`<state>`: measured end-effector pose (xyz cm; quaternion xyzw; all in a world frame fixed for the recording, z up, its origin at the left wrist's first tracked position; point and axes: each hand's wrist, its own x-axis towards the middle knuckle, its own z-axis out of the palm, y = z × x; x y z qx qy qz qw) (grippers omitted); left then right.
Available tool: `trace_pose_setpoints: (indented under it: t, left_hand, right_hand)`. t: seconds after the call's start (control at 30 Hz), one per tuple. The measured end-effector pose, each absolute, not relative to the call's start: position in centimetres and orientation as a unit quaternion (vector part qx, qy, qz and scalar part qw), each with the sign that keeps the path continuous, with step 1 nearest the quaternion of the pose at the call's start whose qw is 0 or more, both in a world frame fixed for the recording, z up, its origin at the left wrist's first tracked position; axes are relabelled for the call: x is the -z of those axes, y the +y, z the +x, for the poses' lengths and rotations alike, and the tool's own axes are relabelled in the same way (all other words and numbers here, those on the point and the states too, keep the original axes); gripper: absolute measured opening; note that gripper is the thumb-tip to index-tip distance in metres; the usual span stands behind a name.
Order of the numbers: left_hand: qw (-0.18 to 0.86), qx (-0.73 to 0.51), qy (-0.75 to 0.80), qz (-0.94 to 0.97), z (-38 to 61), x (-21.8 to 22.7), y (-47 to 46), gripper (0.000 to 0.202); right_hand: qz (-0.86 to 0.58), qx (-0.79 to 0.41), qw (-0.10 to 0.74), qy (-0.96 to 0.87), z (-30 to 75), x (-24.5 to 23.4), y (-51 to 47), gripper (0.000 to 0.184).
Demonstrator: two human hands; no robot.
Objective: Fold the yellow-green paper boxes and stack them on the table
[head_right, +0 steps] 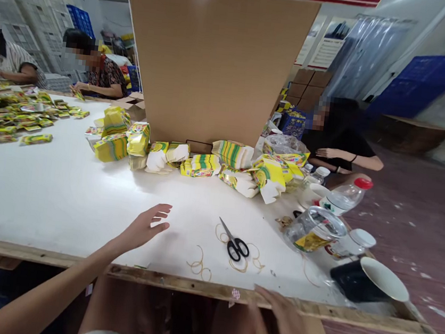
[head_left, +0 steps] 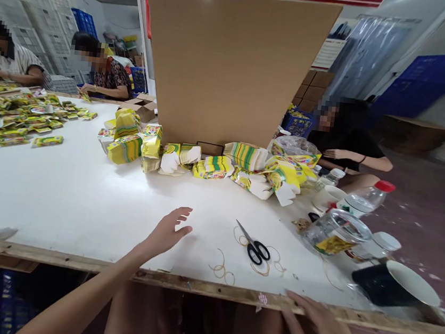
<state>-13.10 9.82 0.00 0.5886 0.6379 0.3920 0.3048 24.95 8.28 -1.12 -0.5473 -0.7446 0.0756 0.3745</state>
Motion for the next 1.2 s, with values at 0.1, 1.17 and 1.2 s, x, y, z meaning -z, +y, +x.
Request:
trace_pose_setpoints:
  t: [0.1,1.17,1.2]
  left_hand:
    - [0.255,-0.355,0.659,0.612,-14.3,0.5,12.1,0.047]
    - [-0.090,-0.206,0.432,0.873,-14.5,4.3,18.0,0.074]
    - [-0.110,-0.223,0.392,0.886,-15.0,4.8,16.7,0.075]
  right_hand:
    - [-0.502,-0.083,0.387,-0.769,17.5,3.5,11.3,0.037]
    - [-0.514,-0.015,0.419,-0.748,12.4,7.6,12.9,0.025]
    - [-0.511,-0.015,0.413,-0.754,12.5,7.4,12.9,0.025]
